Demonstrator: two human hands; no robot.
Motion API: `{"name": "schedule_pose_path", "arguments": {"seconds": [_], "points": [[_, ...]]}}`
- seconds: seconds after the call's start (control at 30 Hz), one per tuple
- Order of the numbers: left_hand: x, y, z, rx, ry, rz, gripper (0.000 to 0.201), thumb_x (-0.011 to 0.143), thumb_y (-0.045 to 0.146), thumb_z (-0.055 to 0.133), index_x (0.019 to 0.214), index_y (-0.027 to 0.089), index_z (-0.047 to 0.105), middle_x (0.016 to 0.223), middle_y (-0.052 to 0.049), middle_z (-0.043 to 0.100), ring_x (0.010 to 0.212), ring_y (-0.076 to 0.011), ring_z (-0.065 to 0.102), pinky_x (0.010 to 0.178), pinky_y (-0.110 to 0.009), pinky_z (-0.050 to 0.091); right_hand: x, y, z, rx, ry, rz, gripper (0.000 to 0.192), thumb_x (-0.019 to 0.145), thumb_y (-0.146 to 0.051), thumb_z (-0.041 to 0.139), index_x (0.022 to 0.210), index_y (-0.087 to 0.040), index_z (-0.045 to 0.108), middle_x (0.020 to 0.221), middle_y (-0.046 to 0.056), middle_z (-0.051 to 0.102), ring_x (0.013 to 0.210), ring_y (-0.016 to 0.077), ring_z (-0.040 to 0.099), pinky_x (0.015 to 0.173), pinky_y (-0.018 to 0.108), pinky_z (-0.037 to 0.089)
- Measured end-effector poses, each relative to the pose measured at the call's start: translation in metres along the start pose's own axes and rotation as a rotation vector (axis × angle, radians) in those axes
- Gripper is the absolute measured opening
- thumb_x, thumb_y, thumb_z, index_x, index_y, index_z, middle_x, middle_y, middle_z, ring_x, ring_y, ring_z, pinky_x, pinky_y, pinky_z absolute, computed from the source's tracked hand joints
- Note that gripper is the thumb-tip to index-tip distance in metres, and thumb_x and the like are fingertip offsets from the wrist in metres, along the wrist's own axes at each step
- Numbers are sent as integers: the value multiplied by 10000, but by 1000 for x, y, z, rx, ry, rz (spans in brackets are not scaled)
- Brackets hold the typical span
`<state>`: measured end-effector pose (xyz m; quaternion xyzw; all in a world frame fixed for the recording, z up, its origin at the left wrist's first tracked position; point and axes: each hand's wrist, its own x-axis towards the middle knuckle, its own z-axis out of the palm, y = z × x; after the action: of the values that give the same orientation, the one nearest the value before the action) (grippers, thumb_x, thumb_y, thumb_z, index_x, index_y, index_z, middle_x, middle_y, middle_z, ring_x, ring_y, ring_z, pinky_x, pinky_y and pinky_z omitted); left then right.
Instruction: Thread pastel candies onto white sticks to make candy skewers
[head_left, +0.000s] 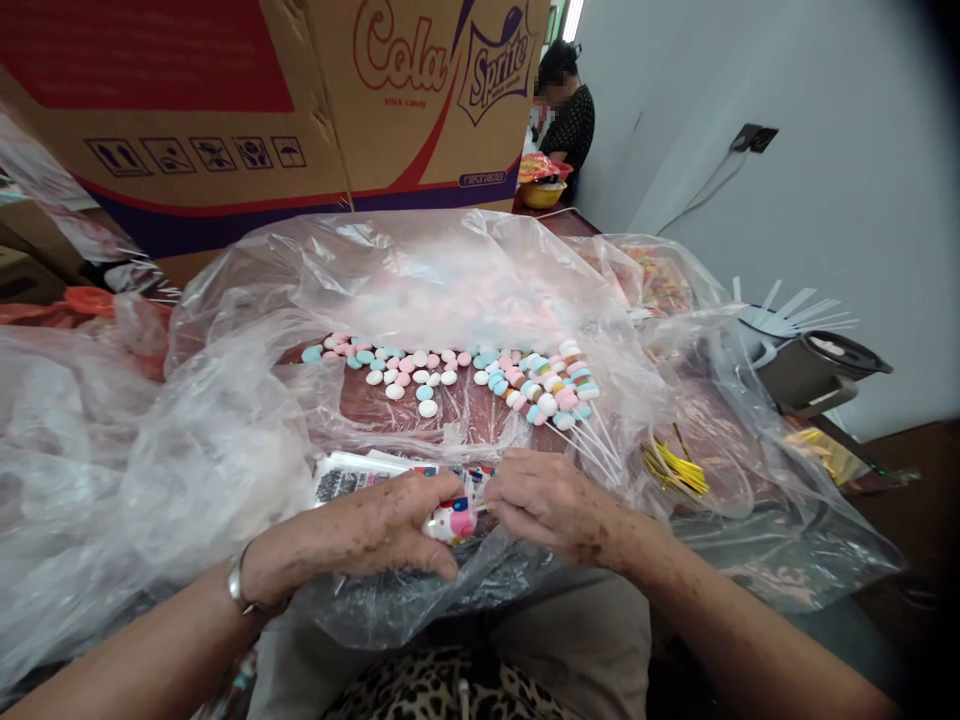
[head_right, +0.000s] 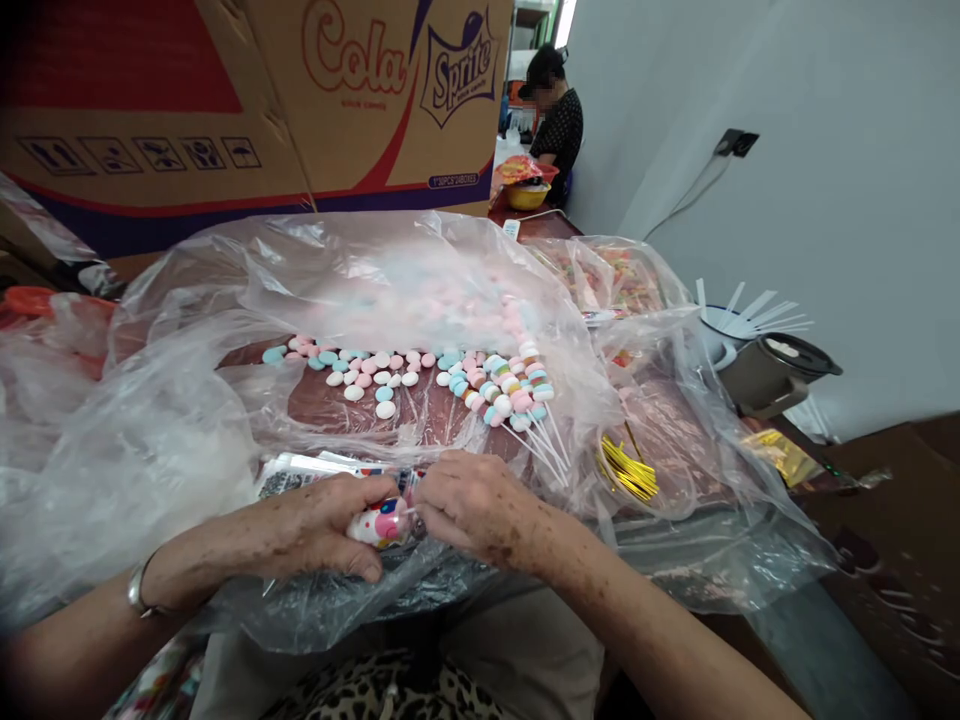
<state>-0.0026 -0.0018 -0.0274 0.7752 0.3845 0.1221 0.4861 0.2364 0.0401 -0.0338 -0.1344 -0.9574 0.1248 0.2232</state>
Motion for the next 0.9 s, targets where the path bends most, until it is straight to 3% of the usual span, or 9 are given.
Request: {"name": "schedule_pose_path", "arguments": {"seconds": [0.13,0.23,0.3,0.4,0.53,0.73,0.83,0.9], "points": [[7,10,3,-191,-97,-251,428,713,454,833,959,209,582,724,36,586,628,-179,553,548,-256,385,6,1,6,-28,72,-156,337,1043,-186,381,783,-171,594,684,12,573,652,153,482,630,282,372],[12,15,7,-371,-127,-307,429,714,383,822,1015,205,573,628,66,560,536,-156,542,494,-242,390,11,2,3,-73,67,-205,377,1047,-160,372,729,-174,574,650,5,547,634,156,448,628,291,361],[13,16,8,-434,-78,-273,373,745,349,790,1010,202,572,630,66,568,530,-139,538,496,-232,395,12,5,-5,-108,62,-169,357,1052,-190,395,750,-173,584,677,15,565,662,165,465,658,298,377],[12,21,7,-559,8,-202,283,883,451,650,984,198,573,744,29,632,565,-120,568,521,-221,414,9,15,-22,-92,95,-36,266,1057,-270,438,909,-148,621,822,62,627,788,187,537,739,303,425],[10,29,6,-611,134,-230,370,984,504,466,885,181,618,772,-10,694,585,-116,608,507,-200,409,5,24,-37,14,48,35,285,1079,-266,395,940,-158,620,819,47,611,804,168,548,728,264,432],[13,25,22,-500,353,-319,417,880,596,535,746,204,580,556,16,637,467,-134,568,397,-193,314,10,20,-18,135,58,-101,359,1093,-295,346,957,-161,649,875,63,662,846,167,574,807,286,465],[14,17,31,-471,411,-338,425,884,605,512,749,208,577,528,13,626,445,-134,541,400,-200,310,13,19,-5,171,-14,-54,352,1082,-280,364,934,-161,661,864,65,659,847,178,572,817,307,473],[14,14,34,-515,467,-351,430,899,617,488,788,212,576,536,19,614,437,-130,508,389,-202,294,15,16,2,257,42,68,299,1066,-275,393,990,-161,659,872,57,648,824,173,568,810,312,480]]}}
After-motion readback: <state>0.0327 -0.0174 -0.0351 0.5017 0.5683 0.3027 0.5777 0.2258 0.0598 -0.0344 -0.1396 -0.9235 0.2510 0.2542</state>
